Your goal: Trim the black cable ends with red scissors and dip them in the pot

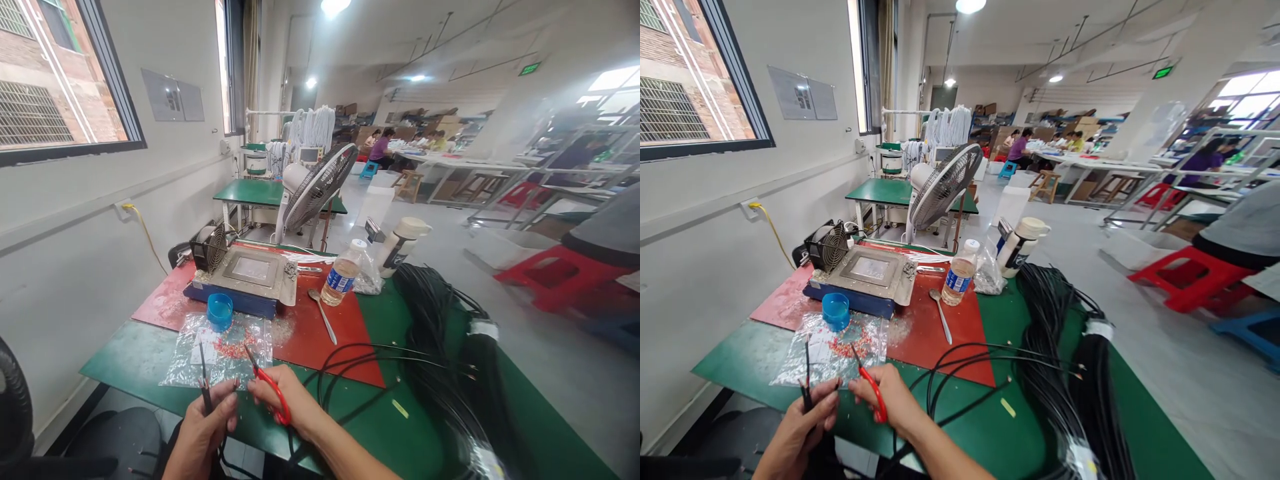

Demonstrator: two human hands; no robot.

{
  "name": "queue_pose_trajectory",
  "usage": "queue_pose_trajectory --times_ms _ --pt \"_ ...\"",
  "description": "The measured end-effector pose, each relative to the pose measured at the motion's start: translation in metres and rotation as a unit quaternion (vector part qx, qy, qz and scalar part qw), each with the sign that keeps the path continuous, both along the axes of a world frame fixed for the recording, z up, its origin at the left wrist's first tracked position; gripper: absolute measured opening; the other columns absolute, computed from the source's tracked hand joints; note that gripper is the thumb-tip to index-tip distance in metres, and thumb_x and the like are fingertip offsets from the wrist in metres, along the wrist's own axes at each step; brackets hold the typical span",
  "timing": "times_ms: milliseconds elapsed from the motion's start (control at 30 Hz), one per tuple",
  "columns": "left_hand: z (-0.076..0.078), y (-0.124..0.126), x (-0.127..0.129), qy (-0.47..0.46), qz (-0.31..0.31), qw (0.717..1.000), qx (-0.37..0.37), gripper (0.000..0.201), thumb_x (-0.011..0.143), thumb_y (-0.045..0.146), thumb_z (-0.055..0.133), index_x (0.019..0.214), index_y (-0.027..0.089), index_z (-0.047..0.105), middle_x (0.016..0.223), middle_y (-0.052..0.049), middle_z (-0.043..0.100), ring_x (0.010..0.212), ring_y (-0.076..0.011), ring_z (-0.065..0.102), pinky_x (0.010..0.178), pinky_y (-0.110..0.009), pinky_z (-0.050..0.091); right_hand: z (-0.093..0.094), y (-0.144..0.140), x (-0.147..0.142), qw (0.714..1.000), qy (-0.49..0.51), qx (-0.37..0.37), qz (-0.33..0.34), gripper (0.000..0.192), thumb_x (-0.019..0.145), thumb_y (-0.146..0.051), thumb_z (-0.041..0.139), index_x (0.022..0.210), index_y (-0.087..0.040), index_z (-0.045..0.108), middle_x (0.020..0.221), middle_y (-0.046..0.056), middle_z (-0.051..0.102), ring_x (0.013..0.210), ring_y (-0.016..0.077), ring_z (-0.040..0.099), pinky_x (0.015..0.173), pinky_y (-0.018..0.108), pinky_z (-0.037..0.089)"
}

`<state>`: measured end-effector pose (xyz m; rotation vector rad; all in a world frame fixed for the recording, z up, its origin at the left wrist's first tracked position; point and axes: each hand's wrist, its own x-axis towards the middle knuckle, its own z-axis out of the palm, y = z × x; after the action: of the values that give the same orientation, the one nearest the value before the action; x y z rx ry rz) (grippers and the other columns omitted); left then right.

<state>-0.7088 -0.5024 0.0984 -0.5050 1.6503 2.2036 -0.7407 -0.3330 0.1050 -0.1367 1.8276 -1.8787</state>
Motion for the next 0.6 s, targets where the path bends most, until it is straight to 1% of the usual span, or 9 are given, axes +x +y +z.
queue_pose_trajectory --times_ms 100,200,267,300,367,400,467,533,600 --pt "0.0 0.0 0.006 -0.005 -0.005 1.0 0.018 0.048 0.061 0.047 0.076 0.09 0.011 0.065 0.053 0.0 0.052 0.04 0.0009 0.019 0.042 -0.017 0.003 0.005 -0.009 0.001 0.998 -0.026 -0.056 -0.023 0.052 0.067 -0.064 0.062 0.06 -0.014 0.053 0.04 -0.007 0.036 0.033 0.0041 0.027 0.034 0.018 0.019" --pt "0.001 0.002 0.011 0.003 -0.012 1.0 0.012 0.043 0.062 0.049 0.075 0.076 0.01 0.064 0.052 0.0 0.051 0.038 0.0017 0.017 0.041 -0.018 0.0 0.007 -0.016 0.002 0.997 -0.034 -0.068 -0.028 0.054 0.067 -0.067 0.06 0.061 -0.014 0.052 0.04 -0.007 0.036 0.033 0.004 0.027 0.034 0.019 0.019" --pt "0.002 0.002 0.013 0.006 -0.01 1.0 -0.001 0.044 0.061 0.052 0.074 0.072 0.011 0.063 0.049 0.001 0.05 0.038 0.0018 0.016 0.041 -0.018 0.0 0.007 -0.017 0.002 0.998 -0.024 -0.047 -0.018 0.057 0.067 -0.071 0.056 0.063 -0.015 0.052 0.042 -0.007 0.035 0.034 0.0047 0.028 0.036 0.019 0.02" --pt "0.002 0.002 0.013 0.006 -0.006 1.0 -0.004 0.045 0.06 0.052 0.075 0.072 0.011 0.062 0.048 0.001 0.049 0.038 0.0016 0.016 0.041 -0.017 0.0 0.007 -0.016 0.003 1.0 0.005 -0.02 -0.01 0.057 0.067 -0.072 0.055 0.064 -0.015 0.052 0.045 -0.007 0.035 0.036 0.0053 0.03 0.039 0.02 0.021" --pt "0.003 0.001 0.014 0.007 -0.004 1.0 0.0 0.045 0.06 0.054 0.074 0.073 0.012 0.062 0.046 0.002 0.047 0.038 0.0006 0.017 0.041 -0.017 0.001 0.008 -0.013 0.005 0.99 0.122 0.073 -0.006 0.054 0.068 -0.069 0.057 0.063 -0.015 0.051 0.053 -0.005 0.039 0.046 0.0067 0.034 0.046 0.021 0.024" --pt "0.005 0.001 0.014 0.008 -0.004 1.0 0.005 0.045 0.061 0.054 0.073 0.073 0.013 0.062 0.045 0.003 0.046 0.039 -0.0002 0.017 0.041 -0.017 0.001 0.009 -0.011 0.007 0.971 0.201 0.13 -0.013 0.051 0.068 -0.065 0.059 0.062 -0.015 0.05 0.058 -0.003 0.042 0.052 0.0078 0.036 0.05 0.022 0.025" --pt "0.008 0.0 0.015 0.01 0.006 1.0 0.015 0.043 0.061 0.053 0.074 0.074 0.013 0.062 0.046 0.004 0.044 0.041 -0.0014 0.02 0.04 -0.016 0.003 0.011 -0.006 0.011 0.909 0.347 0.229 -0.038 0.043 0.07 -0.057 0.063 0.065 -0.016 0.05 0.068 -0.002 0.047 0.062 0.0102 0.037 0.057 0.024 0.025" --pt "0.01 0.0 0.016 0.011 0.028 0.999 0.018 0.043 0.059 0.05 0.076 0.077 0.013 0.063 0.05 0.003 0.045 0.043 -0.0023 0.024 0.04 -0.015 0.006 0.011 -0.001 0.015 0.854 0.433 0.285 -0.048 0.034 0.074 -0.049 0.062 0.071 -0.017 0.051 0.074 -0.001 0.052 0.067 0.0122 0.039 0.06 0.025 0.024" --pt "0.012 0.0 0.018 0.007 0.043 0.999 0.016 0.043 0.058 0.048 0.077 0.079 0.013 0.064 0.055 0.002 0.049 0.045 -0.0025 0.027 0.04 -0.015 0.007 0.009 0.004 0.019 0.818 0.477 0.317 -0.042 0.024 0.077 -0.042 0.061 0.078 -0.02 0.053 0.078 -0.001 0.055 0.07 0.0132 0.041 0.063 0.027 0.024"
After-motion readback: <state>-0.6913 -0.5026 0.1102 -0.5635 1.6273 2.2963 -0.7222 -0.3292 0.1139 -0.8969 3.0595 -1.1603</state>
